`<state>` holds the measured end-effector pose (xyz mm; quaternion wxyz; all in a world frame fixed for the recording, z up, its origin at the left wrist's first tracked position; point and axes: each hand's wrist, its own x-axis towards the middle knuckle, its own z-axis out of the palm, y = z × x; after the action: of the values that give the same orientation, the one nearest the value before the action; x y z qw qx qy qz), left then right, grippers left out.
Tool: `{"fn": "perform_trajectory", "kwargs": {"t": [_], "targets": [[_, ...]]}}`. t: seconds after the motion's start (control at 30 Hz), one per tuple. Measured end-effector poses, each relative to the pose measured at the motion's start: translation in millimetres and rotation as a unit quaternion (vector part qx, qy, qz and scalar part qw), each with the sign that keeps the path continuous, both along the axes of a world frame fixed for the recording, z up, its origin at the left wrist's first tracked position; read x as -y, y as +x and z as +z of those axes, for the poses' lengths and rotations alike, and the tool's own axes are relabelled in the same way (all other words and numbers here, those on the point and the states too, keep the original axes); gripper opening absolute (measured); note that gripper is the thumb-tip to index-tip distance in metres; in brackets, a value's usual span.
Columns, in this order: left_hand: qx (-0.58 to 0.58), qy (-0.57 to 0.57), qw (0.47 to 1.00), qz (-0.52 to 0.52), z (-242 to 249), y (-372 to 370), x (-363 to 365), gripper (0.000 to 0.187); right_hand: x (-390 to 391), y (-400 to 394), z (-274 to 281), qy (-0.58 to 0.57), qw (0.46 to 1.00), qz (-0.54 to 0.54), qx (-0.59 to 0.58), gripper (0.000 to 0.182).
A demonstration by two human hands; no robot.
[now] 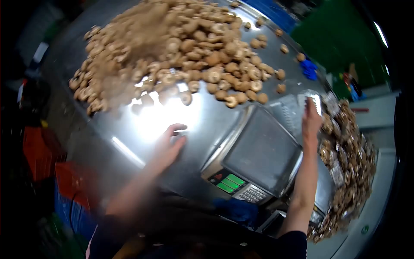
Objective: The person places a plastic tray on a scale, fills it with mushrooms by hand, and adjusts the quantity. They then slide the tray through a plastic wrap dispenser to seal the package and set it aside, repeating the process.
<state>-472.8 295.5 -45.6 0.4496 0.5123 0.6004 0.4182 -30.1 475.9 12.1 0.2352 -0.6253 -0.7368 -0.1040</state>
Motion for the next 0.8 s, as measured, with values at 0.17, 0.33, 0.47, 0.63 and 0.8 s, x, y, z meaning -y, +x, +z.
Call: {"fn": "perform_trajectory", "kwargs": {"t": [0.17, 0.33, 0.47, 0.63, 0.8], "targets": [[0.173, 0.039, 0.982, 0.063, 21, -11, -9, 0.039, 59, -192, 54, -0.258, 0.892, 0.272, -0.254, 0.026], [0.282, -0.222, 0.932, 0.055, 10, -73, 27, 0.029, 80, -298, -29, -0.447, 0.778, 0.315, -0.310, 0.034], [0.344, -0.254, 0.861, 0.277, -23, -100, 64, 0.029, 108, -329, -103, -0.558, 0.714, 0.194, -0.377, 0.044], [0.503, -0.297, 0.763, 0.275, -57, -134, 73, 0.042, 127, -373, -130, -0.628, 0.648, 0.098, -0.421, 0.044], [0.433, -0.180, 0.807, 0.360, -84, -193, 18, 0.045, 88, -450, -136, -0.596, 0.615, 0.064, -0.512, 0.045]]}}
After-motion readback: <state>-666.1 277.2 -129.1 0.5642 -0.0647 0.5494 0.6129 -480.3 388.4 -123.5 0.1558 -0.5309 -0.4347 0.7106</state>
